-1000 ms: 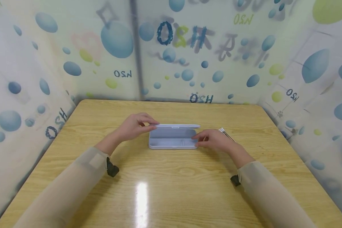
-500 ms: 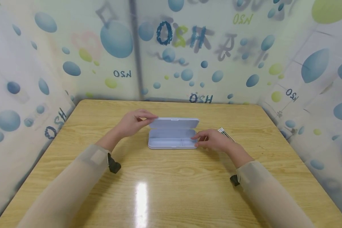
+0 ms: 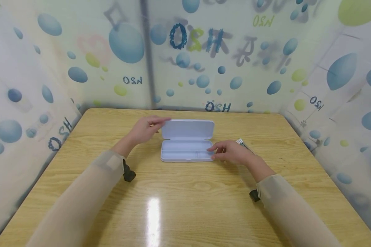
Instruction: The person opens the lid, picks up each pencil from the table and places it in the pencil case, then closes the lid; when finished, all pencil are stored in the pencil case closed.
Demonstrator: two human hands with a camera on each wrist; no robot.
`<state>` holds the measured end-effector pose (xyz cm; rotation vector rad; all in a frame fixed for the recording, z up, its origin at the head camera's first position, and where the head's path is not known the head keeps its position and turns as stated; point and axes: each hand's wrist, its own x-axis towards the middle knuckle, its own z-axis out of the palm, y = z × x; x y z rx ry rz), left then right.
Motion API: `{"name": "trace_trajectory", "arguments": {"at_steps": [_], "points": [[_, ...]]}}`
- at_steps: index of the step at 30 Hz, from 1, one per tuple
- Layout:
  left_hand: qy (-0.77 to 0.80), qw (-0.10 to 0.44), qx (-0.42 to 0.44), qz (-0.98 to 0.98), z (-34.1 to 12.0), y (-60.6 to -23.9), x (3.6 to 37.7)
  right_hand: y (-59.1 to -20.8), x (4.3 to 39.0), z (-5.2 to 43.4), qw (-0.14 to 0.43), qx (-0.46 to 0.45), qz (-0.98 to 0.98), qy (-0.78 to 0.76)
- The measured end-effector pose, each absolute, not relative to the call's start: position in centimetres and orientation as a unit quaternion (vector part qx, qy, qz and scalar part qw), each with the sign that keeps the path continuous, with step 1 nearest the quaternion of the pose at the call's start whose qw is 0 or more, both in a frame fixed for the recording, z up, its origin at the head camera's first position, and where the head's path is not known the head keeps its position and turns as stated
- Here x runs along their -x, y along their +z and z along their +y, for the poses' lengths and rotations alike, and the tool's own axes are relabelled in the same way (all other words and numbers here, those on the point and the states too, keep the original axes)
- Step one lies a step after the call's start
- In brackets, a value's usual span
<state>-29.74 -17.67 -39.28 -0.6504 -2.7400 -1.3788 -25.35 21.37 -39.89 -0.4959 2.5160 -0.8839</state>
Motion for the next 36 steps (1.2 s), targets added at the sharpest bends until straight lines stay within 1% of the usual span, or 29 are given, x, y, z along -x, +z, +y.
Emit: {"name": "trace_trajectory", "arguments": {"at_steps": [4,6,8,13,16,21,25,30,36], "points": [[-0.49,-0.048,0.186,-0.85,-17.8,-39.7,30.2,-40.0,25.3,21.3,0.211,0.18,0.906,-0.32],[-0.507,-0.064,0.18,-0.841,-17.8,-40.0,30.5,-40.1,25.2,21.3,0.211,0.181,0.906,-0.32],[-0.514,-0.067,0.17,-0.838,-17.8,-40.1,30.6,-40.1,25.2,21.2,0.212,0.18,0.906,-0.319],[-0.507,-0.052,0.142,-0.848,-17.9,-40.4,30.9,-40.1,25.3,21.3,0.213,0.177,0.905,-0.322],[-0.488,-0.053,0.146,-0.859,-17.8,-40.6,31.1,-40.1,25.3,21.4,0.214,0.176,0.905,-0.322],[-0.45,-0.097,0.18,-0.869,-18.0,-41.2,31.3,-40.0,25.3,21.5,0.211,0.192,0.902,-0.323],[-0.438,-0.128,0.188,-0.87,-18.4,-41.5,31.3,-39.9,25.3,21.5,0.21,0.198,0.901,-0.325],[-0.44,-0.151,0.181,-0.866,-18.4,-41.5,31.0,-39.9,25.4,21.6,0.208,0.199,0.902,-0.321],[-0.424,-0.16,0.168,-0.875,-18.6,-41.7,30.9,-40.0,25.3,21.6,0.21,0.192,0.902,-0.324]]}}
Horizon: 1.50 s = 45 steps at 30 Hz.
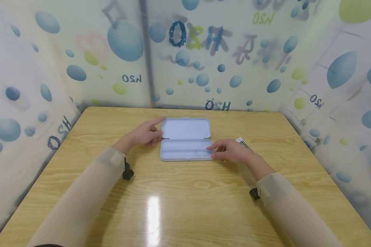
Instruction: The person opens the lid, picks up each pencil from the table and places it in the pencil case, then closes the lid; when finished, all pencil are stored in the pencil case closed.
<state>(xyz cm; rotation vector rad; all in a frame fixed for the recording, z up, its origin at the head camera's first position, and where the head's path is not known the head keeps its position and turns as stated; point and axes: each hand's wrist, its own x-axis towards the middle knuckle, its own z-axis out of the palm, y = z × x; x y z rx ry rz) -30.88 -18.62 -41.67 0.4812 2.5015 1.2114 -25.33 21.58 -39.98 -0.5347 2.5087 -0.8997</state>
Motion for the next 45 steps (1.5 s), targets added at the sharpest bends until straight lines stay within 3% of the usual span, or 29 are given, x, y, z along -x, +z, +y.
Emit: {"name": "trace_trajectory", "arguments": {"at_steps": [10,21,29,45], "points": [[0.406,0.189,-0.162,0.879,-18.8,-41.9,30.8,-40.0,25.4,21.7,0.211,0.195,0.899,-0.329],[0.422,0.129,-0.182,0.879,-19.4,-41.7,29.4,-40.1,25.3,21.4,0.21,0.188,0.903,-0.323],[0.386,0.239,-0.2,0.868,-19.0,-41.5,26.9,-40.2,25.3,21.5,0.21,0.194,0.903,-0.322],[0.407,0.236,-0.218,0.855,-18.6,-41.9,26.2,-40.0,25.1,21.7,0.211,0.205,0.9,-0.32]]}}
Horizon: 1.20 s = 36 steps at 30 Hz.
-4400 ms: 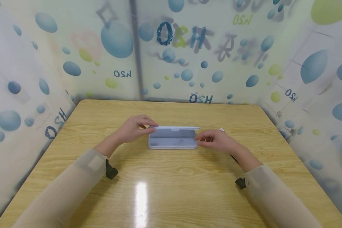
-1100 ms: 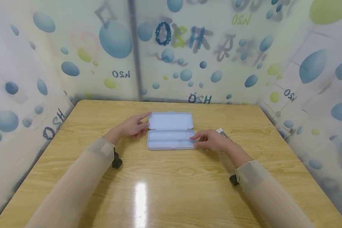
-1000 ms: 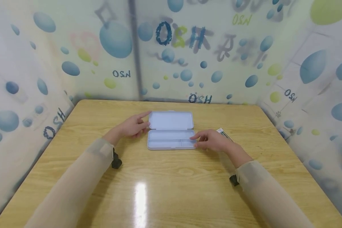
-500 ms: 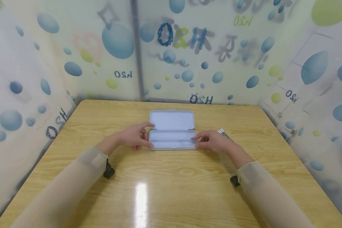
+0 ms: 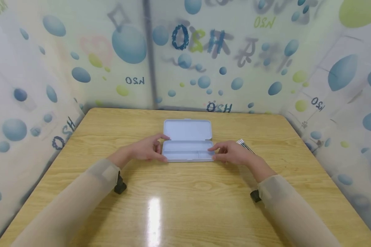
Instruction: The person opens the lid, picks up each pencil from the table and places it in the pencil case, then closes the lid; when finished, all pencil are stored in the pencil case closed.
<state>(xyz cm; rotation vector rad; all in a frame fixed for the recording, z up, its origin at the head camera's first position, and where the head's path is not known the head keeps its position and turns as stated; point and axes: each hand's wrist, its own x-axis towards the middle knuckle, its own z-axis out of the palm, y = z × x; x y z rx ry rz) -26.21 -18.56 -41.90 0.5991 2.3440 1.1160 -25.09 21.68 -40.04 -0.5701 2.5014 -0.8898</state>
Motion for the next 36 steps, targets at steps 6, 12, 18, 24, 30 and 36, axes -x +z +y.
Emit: {"name": "trace_trajectory", "arguments": {"at_steps": [6,12,18,24,30,36], "points": [[0.415,0.238,-0.206,0.854,-18.6,-42.3,26.2,-39.6,24.6,22.2,0.196,0.229,0.905,-0.301],[0.41,0.233,-0.207,0.857,-18.8,-42.5,26.2,-38.7,24.1,24.6,0.146,0.2,0.914,-0.322],[0.409,0.231,-0.208,0.858,-18.8,-42.5,26.1,-38.1,23.8,28.8,0.116,0.16,0.912,-0.36],[0.411,0.236,-0.208,0.856,-18.7,-42.5,26.2,-37.9,23.4,32.8,0.112,0.143,0.921,-0.344],[0.411,0.235,-0.205,0.857,-18.6,-42.3,26.1,-38.6,23.5,36.0,0.125,0.132,0.926,-0.332],[0.411,0.235,-0.207,0.856,-18.6,-42.2,26.0,-39.2,23.9,37.8,0.175,0.115,0.91,-0.358]]}}
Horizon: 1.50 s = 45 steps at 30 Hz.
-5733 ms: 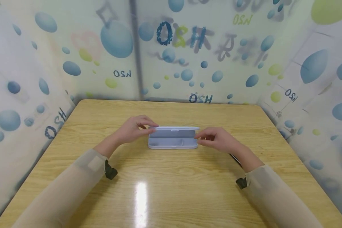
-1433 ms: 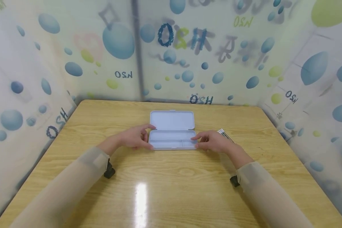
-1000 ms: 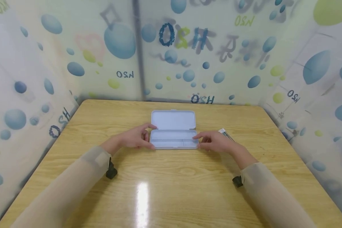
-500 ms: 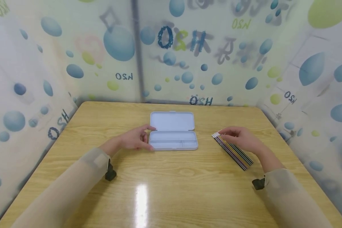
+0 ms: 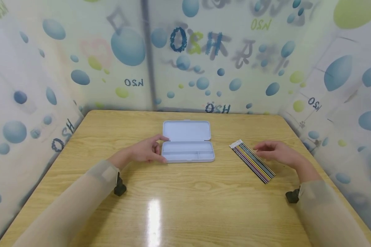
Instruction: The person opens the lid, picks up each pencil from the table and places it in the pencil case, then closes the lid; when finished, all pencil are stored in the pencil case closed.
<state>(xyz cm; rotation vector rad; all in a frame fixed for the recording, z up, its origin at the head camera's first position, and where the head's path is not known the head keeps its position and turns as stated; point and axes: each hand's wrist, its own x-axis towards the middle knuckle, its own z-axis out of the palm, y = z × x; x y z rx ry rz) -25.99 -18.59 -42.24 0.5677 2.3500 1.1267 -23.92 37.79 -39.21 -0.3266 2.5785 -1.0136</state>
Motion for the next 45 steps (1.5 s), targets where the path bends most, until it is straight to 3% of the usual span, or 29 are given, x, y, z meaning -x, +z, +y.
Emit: {"name": "trace_trajectory", "arguments": {"at_steps": [16,45], "points": [[0.412,0.234,-0.205,0.857,-18.9,-42.1,26.2,-40.2,25.9,38.5,0.225,0.113,0.91,-0.33],[0.395,0.232,-0.21,0.864,-18.5,-42.5,26.5,-40.5,25.9,38.6,0.174,0.114,0.94,-0.27]]}}
